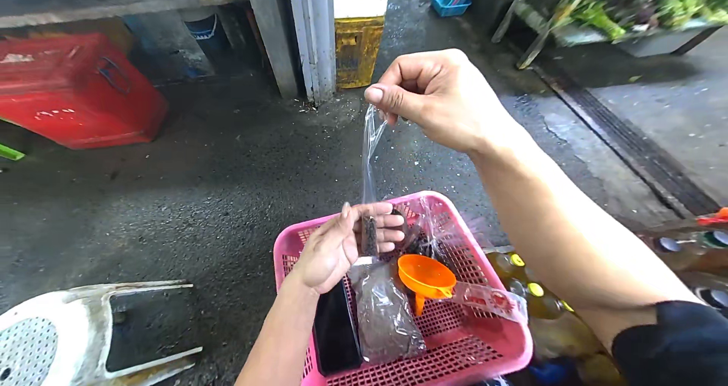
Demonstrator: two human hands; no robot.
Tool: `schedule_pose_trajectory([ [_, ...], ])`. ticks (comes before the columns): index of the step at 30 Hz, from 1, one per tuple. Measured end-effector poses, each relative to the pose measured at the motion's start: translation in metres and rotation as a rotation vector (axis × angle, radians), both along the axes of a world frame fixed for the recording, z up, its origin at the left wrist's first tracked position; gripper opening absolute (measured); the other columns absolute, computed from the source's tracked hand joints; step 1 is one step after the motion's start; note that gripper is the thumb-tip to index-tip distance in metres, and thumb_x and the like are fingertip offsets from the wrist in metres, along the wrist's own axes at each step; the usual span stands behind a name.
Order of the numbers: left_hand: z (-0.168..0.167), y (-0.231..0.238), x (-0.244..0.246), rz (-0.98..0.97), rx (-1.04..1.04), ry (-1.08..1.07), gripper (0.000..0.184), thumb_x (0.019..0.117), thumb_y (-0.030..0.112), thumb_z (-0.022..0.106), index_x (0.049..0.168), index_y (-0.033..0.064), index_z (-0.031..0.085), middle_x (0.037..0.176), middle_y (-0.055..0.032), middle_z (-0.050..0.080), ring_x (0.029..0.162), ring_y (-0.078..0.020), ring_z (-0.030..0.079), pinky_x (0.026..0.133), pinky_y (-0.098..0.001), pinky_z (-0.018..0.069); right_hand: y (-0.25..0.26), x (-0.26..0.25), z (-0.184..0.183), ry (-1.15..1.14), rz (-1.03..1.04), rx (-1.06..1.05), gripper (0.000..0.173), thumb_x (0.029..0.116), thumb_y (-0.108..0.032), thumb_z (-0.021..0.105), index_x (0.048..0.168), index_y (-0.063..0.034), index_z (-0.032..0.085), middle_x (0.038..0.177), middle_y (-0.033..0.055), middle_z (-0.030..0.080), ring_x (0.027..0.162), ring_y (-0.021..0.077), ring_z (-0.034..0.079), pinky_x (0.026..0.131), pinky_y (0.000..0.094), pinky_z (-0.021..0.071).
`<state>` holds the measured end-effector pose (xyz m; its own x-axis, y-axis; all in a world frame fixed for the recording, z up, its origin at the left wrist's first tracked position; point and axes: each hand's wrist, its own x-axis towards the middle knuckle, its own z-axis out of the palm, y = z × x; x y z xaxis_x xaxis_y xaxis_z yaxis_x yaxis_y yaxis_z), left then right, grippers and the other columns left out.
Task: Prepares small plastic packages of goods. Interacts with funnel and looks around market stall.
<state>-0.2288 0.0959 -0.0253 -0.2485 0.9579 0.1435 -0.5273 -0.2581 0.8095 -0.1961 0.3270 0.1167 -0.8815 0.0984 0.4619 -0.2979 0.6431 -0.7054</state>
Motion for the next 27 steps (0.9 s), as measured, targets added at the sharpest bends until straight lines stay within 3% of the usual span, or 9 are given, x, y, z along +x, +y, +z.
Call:
schedule_pose_trajectory([
  [2, 0.008, 0.008, 0.003, 0.136, -0.037, 0.027, 0.045, 0.1117, 0.034, 0.034, 0.125, 0.0022, 0.063, 0.113, -0.0103, 0.072, 0.102, -0.0215, 0.071, 0.095, -0.0401, 0.0581, 0.002, -0.001, -0.008, 0.019, -0.029, -0.074, 0.018, 0.1012, -0.029, 0.066, 0.097, -0.0125, 0.071, 0.074, -0.0074, 0.068, 0.064, 0.0006, 0.062, 0.057, 0.017, 0.0512],
  [4, 0.013, 0.015, 0.006, 0.245, -0.035, 0.033, 0.033, 0.1107, 0.021, 0.04, 0.108, 0.0055, 0.069, 0.095, -0.0042, 0.072, 0.087, -0.014, 0.07, 0.085, -0.0324, 0.0592, 0.004, 0.004, -0.02, -0.002, -0.044, -0.185, 0.029, 0.1033, -0.029, 0.061, 0.123, -0.0084, 0.066, 0.085, -0.0018, 0.07, 0.073, 0.0074, 0.067, 0.064, 0.0223, 0.0578],
  [8, 0.012, 0.025, 0.006, 0.366, -0.027, 0.13, 0.026, 0.1086, 0.015, 0.047, 0.103, 0.0039, 0.07, 0.09, -0.0036, 0.072, 0.084, -0.0119, 0.07, 0.082, -0.0294, 0.0597, 0.0, 0.03, -0.061, -0.103, 0.067, -0.411, 0.055, 0.1016, -0.04, 0.057, 0.147, -0.01, 0.05, 0.106, 0.0031, 0.07, 0.087, 0.0134, 0.068, 0.072, 0.0302, 0.0587],
  [10, 0.007, 0.029, 0.01, 0.415, -0.056, 0.238, 0.021, 0.1071, 0.014, 0.052, 0.103, 0.0028, 0.069, 0.092, -0.0031, 0.072, 0.085, -0.0115, 0.07, 0.082, -0.0292, 0.0601, -0.006, 0.046, -0.085, -0.194, 0.205, -0.415, 0.066, 0.0928, -0.048, 0.069, 0.146, -0.0107, 0.053, 0.11, 0.0003, 0.07, 0.09, 0.01, 0.067, 0.076, 0.0286, 0.0594],
  [12, 0.001, 0.032, 0.015, 0.455, -0.09, 0.339, 0.018, 0.105, 0.016, 0.057, 0.102, 0.0029, 0.069, 0.089, -0.001, 0.072, 0.082, -0.0092, 0.07, 0.079, -0.0271, 0.06, -0.012, 0.053, -0.105, -0.211, 0.294, -0.402, 0.05, 0.0919, -0.037, 0.074, 0.132, -0.0084, 0.066, 0.109, -0.0007, 0.071, 0.089, 0.0067, 0.067, 0.076, 0.0241, 0.059],
  [14, -0.004, 0.034, 0.022, 0.464, -0.143, 0.442, 0.02, 0.1061, 0.015, 0.054, 0.102, 0.0036, 0.07, 0.084, 0.0027, 0.07, 0.077, -0.0055, 0.068, 0.076, -0.024, 0.0593, -0.014, 0.057, -0.117, -0.169, 0.281, -0.402, 0.02, 0.0973, -0.024, 0.068, 0.107, -0.009, 0.077, 0.104, -0.0014, 0.07, 0.088, 0.0057, 0.066, 0.074, 0.0221, 0.0578],
  [16, -0.007, 0.033, 0.028, 0.437, -0.211, 0.516, 0.028, 0.1084, 0.015, 0.046, 0.102, 0.0048, 0.071, 0.075, 0.0065, 0.061, 0.069, -0.002, 0.059, 0.068, -0.0191, 0.0522, -0.012, 0.057, -0.124, -0.169, 0.176, -0.475, 0.024, 0.1044, -0.02, 0.056, 0.095, -0.0109, 0.075, 0.09, -0.0041, 0.07, 0.075, 0.0038, 0.063, 0.064, 0.021, 0.0541],
  [20, -0.022, 0.03, 0.035, 0.325, -0.262, 0.557, 0.032, 0.1108, 0.019, 0.04, 0.104, 0.0064, 0.07, 0.07, 0.0085, 0.051, 0.064, -0.0007, 0.05, 0.062, -0.0178, 0.0456, -0.004, 0.053, -0.138, -0.111, 0.023, -0.64, 0.037, 0.1114, -0.021, 0.039, 0.089, -0.0117, 0.066, 0.066, -0.0082, 0.055, 0.055, 0.0006, 0.049, 0.05, 0.0176, 0.0434],
  [27, -0.033, 0.031, 0.031, 0.178, -0.257, 0.696, 0.035, 0.1121, 0.025, 0.039, 0.097, 0.0069, 0.065, 0.074, 0.0084, 0.054, 0.065, 0.0026, 0.052, 0.061, -0.0152, 0.0475, 0.001, 0.046, -0.155, -0.048, -0.039, -0.722, 0.043, 0.1127, -0.023, 0.032, 0.096, -0.0085, 0.068, 0.061, -0.0081, 0.049, 0.05, 0.0015, 0.046, 0.047, 0.0181, 0.0412],
])
